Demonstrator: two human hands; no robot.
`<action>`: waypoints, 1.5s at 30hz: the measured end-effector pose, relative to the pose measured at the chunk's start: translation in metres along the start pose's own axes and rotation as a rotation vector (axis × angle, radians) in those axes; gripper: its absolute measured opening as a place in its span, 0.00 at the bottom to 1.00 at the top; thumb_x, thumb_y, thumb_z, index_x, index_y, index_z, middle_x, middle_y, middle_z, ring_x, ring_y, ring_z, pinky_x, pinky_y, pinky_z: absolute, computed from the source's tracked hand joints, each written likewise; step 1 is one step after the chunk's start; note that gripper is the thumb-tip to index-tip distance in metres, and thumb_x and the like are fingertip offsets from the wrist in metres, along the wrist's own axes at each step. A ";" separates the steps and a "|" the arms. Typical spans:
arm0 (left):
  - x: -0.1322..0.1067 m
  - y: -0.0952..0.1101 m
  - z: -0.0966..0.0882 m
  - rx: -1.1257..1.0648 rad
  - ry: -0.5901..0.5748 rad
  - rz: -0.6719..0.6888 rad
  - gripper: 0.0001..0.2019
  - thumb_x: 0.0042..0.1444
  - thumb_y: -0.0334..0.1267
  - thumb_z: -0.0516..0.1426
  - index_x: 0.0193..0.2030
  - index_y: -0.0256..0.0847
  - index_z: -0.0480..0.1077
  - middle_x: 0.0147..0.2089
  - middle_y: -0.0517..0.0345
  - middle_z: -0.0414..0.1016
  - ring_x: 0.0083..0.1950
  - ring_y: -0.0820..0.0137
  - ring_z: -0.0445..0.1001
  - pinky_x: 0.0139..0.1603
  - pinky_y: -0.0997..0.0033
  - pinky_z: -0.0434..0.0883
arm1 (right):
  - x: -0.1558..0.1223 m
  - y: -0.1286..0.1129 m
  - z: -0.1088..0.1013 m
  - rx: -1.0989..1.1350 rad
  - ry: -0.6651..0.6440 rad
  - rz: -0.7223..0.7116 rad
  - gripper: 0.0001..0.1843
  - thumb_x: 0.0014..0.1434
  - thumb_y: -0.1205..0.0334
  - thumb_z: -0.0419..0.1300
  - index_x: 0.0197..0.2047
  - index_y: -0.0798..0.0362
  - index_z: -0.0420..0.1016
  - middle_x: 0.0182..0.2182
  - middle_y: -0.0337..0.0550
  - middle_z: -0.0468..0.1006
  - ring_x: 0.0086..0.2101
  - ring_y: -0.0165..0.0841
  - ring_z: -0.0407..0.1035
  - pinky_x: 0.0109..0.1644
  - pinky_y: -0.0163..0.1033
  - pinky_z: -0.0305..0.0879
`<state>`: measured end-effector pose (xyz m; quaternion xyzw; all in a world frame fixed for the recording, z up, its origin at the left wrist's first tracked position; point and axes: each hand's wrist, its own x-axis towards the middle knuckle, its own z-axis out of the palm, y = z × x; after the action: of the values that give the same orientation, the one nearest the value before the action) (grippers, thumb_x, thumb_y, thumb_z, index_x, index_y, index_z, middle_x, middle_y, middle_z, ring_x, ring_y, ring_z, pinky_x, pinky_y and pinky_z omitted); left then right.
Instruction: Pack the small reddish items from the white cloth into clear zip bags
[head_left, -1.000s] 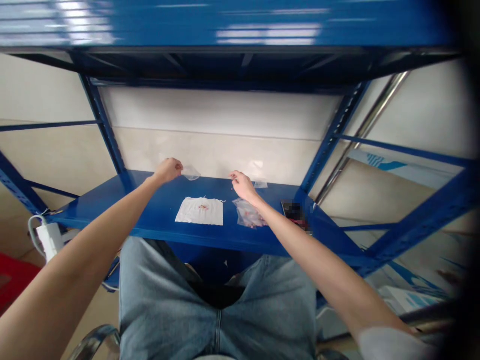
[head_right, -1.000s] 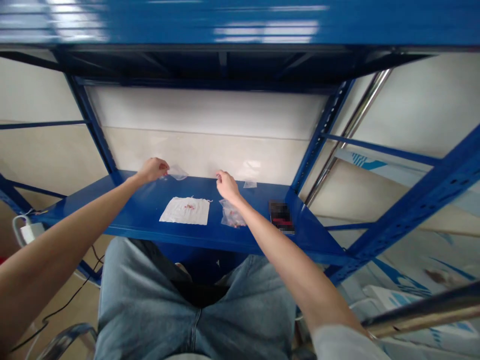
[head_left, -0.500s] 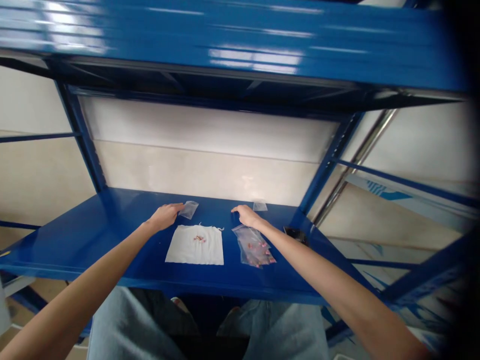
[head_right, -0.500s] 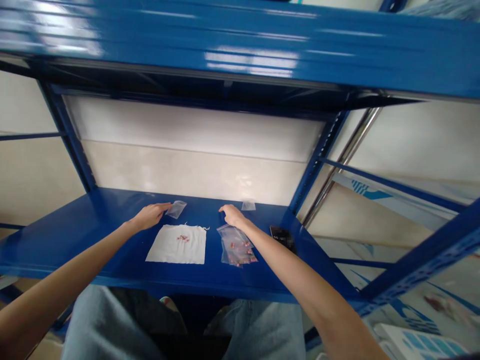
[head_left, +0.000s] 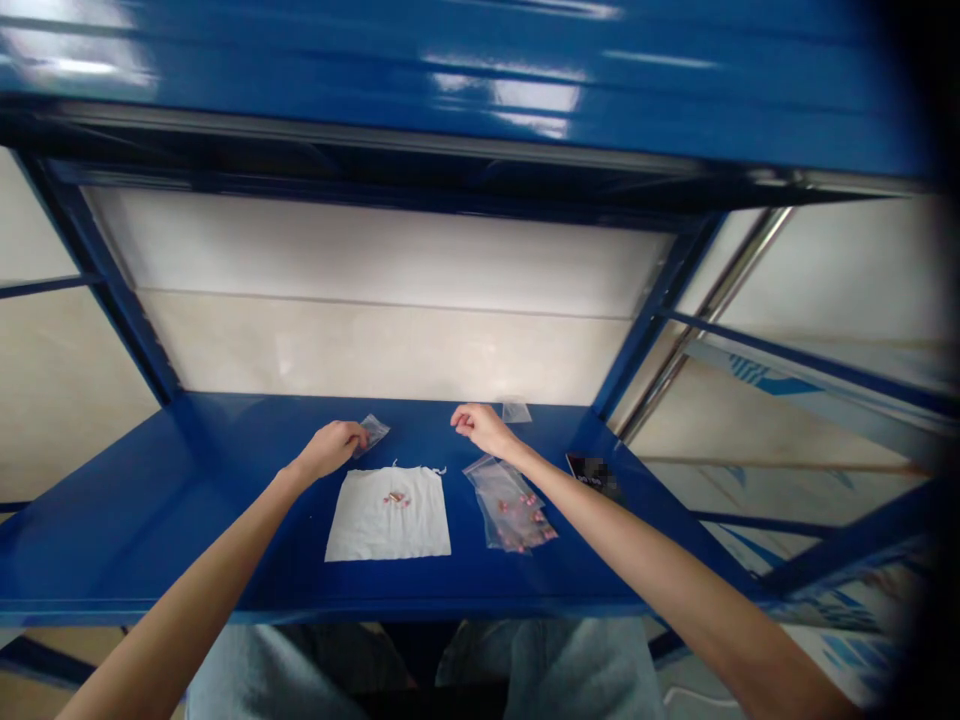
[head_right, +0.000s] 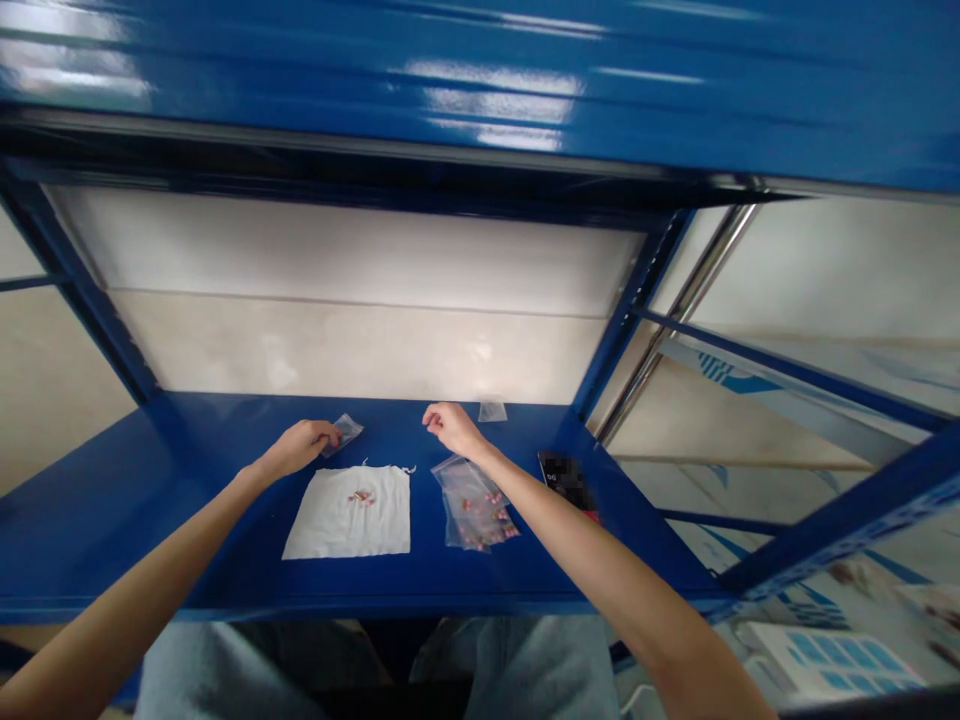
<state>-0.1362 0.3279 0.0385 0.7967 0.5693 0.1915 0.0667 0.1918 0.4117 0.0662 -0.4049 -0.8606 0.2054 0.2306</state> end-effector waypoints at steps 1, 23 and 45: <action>-0.001 0.000 -0.001 0.041 0.016 -0.023 0.17 0.63 0.32 0.47 0.43 0.43 0.78 0.49 0.54 0.80 0.50 0.64 0.77 0.54 0.65 0.70 | -0.004 -0.014 0.007 0.037 -0.018 -0.025 0.10 0.55 0.76 0.59 0.38 0.57 0.79 0.29 0.42 0.80 0.29 0.28 0.73 0.34 0.31 0.65; -0.108 0.172 -0.027 -0.501 0.736 -0.252 0.14 0.67 0.35 0.47 0.48 0.43 0.73 0.50 0.53 0.77 0.54 0.63 0.73 0.57 0.61 0.67 | -0.078 -0.098 0.071 0.413 0.043 -0.033 0.02 0.54 0.66 0.67 0.31 0.55 0.78 0.27 0.40 0.80 0.28 0.31 0.70 0.32 0.33 0.61; -0.209 0.280 0.063 -0.102 0.007 0.563 0.09 0.63 0.29 0.50 0.34 0.40 0.70 0.33 0.52 0.74 0.42 0.64 0.70 0.44 0.61 0.63 | -0.142 -0.051 -0.006 -0.368 0.118 0.254 0.15 0.62 0.56 0.62 0.50 0.51 0.80 0.43 0.52 0.82 0.42 0.40 0.76 0.43 0.36 0.65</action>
<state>0.0762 0.0444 0.0233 0.9184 0.3154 0.2337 0.0490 0.2451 0.2702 0.0659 -0.5566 -0.8107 0.0486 0.1750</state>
